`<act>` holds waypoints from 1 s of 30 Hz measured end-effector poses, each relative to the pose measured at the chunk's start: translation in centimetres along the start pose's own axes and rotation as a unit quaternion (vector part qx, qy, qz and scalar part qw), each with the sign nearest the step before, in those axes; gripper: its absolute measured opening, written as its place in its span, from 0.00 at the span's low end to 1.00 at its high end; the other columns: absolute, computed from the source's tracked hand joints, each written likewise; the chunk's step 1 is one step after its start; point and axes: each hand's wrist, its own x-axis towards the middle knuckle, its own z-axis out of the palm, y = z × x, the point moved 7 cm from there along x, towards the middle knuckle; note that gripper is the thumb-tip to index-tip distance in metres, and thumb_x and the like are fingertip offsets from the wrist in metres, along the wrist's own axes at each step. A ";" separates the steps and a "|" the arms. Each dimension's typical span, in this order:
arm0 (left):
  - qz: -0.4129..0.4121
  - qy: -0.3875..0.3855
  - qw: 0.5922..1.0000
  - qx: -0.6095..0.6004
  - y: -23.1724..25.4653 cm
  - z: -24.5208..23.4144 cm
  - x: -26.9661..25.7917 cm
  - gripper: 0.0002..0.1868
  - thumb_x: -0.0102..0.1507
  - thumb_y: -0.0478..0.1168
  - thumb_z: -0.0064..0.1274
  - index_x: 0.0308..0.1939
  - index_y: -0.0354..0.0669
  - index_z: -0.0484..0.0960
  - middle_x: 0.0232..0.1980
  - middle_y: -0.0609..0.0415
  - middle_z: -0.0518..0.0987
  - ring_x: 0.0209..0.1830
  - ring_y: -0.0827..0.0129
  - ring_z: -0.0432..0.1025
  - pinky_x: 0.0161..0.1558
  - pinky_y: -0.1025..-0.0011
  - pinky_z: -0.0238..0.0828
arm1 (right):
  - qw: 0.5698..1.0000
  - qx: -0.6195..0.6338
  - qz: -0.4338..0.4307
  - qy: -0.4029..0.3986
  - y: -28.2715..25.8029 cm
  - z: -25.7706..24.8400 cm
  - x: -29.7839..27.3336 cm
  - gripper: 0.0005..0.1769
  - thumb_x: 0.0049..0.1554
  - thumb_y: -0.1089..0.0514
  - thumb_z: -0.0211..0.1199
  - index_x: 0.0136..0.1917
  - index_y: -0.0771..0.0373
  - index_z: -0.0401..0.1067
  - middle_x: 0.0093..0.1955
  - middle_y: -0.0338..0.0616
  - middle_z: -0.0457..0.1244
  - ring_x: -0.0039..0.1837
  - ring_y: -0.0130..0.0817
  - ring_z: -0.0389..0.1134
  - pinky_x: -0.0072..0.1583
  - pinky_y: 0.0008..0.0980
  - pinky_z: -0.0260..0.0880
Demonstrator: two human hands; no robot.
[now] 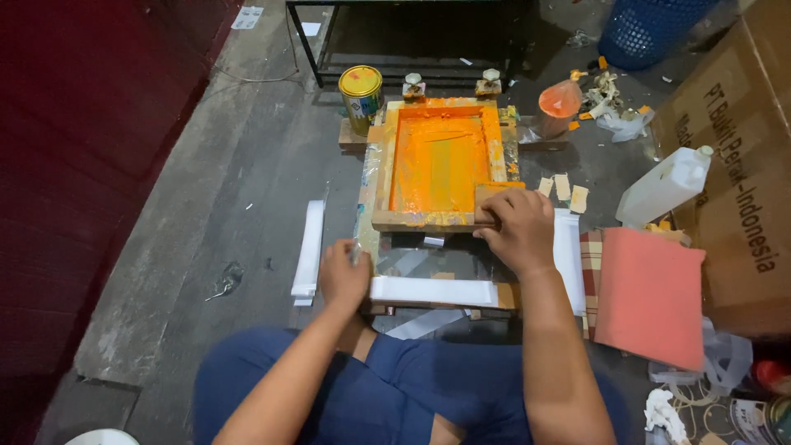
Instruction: The person sits on the floor and performs screen printing. They place a white strip of material under a wooden frame, use a squeegee to spread orange ink across the screen, and then peel the strip away to reveal the printed design.
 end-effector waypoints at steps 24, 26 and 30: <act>0.082 -0.086 0.964 0.237 8.9 11.7 3.8 0.20 0.64 0.53 0.58 0.41 0.37 0.83 0.39 0.44 0.79 0.46 0.52 0.77 0.44 0.53 0.77 | 0.988 0.038 -0.011 0.151 -1.1 -3.8 0.6 0.29 0.51 0.50 0.80 0.65 0.49 0.77 0.64 0.41 0.67 0.73 0.48 0.60 0.75 0.68 0.46; 0.045 -0.105 0.973 0.200 9.1 10.0 4.0 0.16 0.61 0.47 0.60 0.39 0.35 0.84 0.38 0.43 0.80 0.45 0.50 0.78 0.44 0.52 0.77 | 0.987 0.036 -0.013 0.156 -1.1 -3.6 0.5 0.29 0.50 0.50 0.80 0.65 0.49 0.77 0.64 0.40 0.67 0.73 0.48 0.60 0.75 0.68 0.46; -0.037 -0.168 0.978 0.117 10.6 6.8 2.1 0.14 0.66 0.40 0.49 0.44 0.31 0.83 0.47 0.37 0.78 0.55 0.42 0.74 0.56 0.46 0.73 | 0.990 0.034 -0.004 0.138 -1.1 -3.5 0.4 0.28 0.51 0.49 0.79 0.64 0.49 0.77 0.64 0.40 0.67 0.73 0.48 0.61 0.76 0.67 0.44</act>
